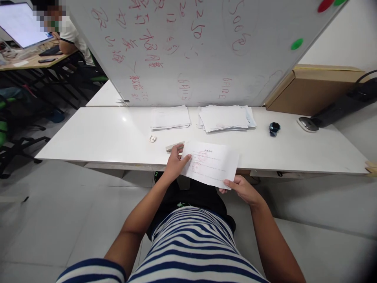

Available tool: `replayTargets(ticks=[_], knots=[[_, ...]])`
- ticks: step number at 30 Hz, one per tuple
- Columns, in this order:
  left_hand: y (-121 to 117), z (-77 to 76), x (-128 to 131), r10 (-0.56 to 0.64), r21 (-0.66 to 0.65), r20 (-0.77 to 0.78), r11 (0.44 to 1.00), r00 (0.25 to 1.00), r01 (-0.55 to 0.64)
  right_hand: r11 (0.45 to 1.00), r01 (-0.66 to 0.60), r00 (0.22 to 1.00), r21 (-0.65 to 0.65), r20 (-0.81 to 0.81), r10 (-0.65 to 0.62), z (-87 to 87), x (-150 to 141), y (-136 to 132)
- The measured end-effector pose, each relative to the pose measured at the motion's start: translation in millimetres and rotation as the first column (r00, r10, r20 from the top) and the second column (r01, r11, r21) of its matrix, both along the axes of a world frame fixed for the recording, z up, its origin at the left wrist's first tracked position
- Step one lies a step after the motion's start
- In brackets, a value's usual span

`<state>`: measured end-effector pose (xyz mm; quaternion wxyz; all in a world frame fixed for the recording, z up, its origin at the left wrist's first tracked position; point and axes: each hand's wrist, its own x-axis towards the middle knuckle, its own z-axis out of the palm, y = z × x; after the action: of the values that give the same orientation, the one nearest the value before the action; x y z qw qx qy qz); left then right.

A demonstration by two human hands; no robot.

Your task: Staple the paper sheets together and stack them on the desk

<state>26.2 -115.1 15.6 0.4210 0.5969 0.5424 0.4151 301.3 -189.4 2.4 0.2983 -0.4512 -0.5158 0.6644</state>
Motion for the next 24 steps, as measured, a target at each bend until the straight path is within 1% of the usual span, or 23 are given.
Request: replayTargets(ticks=[1, 2, 3, 4, 6, 8, 10, 13, 15, 16, 18, 20, 21, 22, 24], knots=[[-4, 1.7, 5, -0.010, 0.083, -0.084, 0.996, 0.996, 0.017, 0.998, 0.060, 0.998, -0.001, 0.000, -0.060, -4.1, 1, -3], [-8, 3.8, 11, -0.041, 0.166, -0.184, 0.983, 0.982, 0.072, 0.993, 0.114, 0.993, 0.003, 0.010, -0.114, -8.4, 2, -5], [-13, 6.2, 16, -0.094, 0.233, -0.285, 0.959, 0.954, 0.164, 0.988, 0.154, 0.988, 0.005, 0.024, -0.154, -12.7, 3, -7], [-18, 8.4, 21, -0.165, 0.269, -0.377, 0.922, 0.911, 0.278, 0.984, 0.181, 0.983, 0.003, 0.038, -0.180, -16.6, 2, -8], [-28, 10.4, 31, -0.306, 0.261, -0.506, 0.837, 0.806, 0.481, 0.978, 0.208, 0.977, -0.012, 0.057, -0.207, -23.6, -1, -9], [-33, 8.0, 39, -0.390, 0.216, -0.575, 0.776, 0.719, 0.593, 0.971, 0.237, 0.970, -0.033, 0.071, -0.234, -29.6, -8, -10], [-35, 1.9, 45, -0.425, 0.169, -0.614, 0.753, 0.665, 0.637, 0.953, 0.299, 0.951, -0.048, 0.093, -0.294, -35.7, -17, -10], [-32, -7.3, 49, -0.454, 0.106, -0.637, 0.749, 0.622, 0.654, 0.923, 0.383, 0.917, -0.042, 0.135, -0.374, -46.1, -26, -11], [-28, -9.4, 48, -0.447, 0.072, -0.649, 0.769, 0.615, 0.635, 0.916, 0.400, 0.906, -0.019, 0.156, -0.393, -52.9, -28, -11], [-26, -8.8, 46, -0.432, 0.050, -0.656, 0.794, 0.619, 0.606, 0.914, 0.406, 0.902, -0.011, 0.162, -0.400, -55.7, -27, -12], [-20, -4.8, 40, -0.369, 0.001, -0.654, 0.873, 0.660, 0.488, 0.901, 0.434, 0.892, -0.011, 0.147, -0.428, -59.3, -25, -13], [-13, 1.6, 30, -0.240, -0.008, -0.610, 0.955, 0.755, 0.297, 0.890, 0.455, 0.888, -0.027, 0.090, -0.451, -59.7, -21, -14], [-9, 5.2, 24, -0.148, 0.017, -0.566, 0.981, 0.811, 0.191, 0.889, 0.456, 0.890, -0.034, 0.053, -0.454, -58.8, -19, -15], [-6, 8.6, 18, -0.051, 0.056, -0.507, 0.994, 0.860, 0.092, 0.894, 0.447, 0.895, -0.038, 0.018, -0.446, -57.5, -17, -15], [-1, 14.5, 7, 0.118, 0.141, -0.369, 0.988, 0.922, -0.070, 0.910, 0.412, 0.910, -0.033, -0.031, -0.413, -54.3, -13, -17]])
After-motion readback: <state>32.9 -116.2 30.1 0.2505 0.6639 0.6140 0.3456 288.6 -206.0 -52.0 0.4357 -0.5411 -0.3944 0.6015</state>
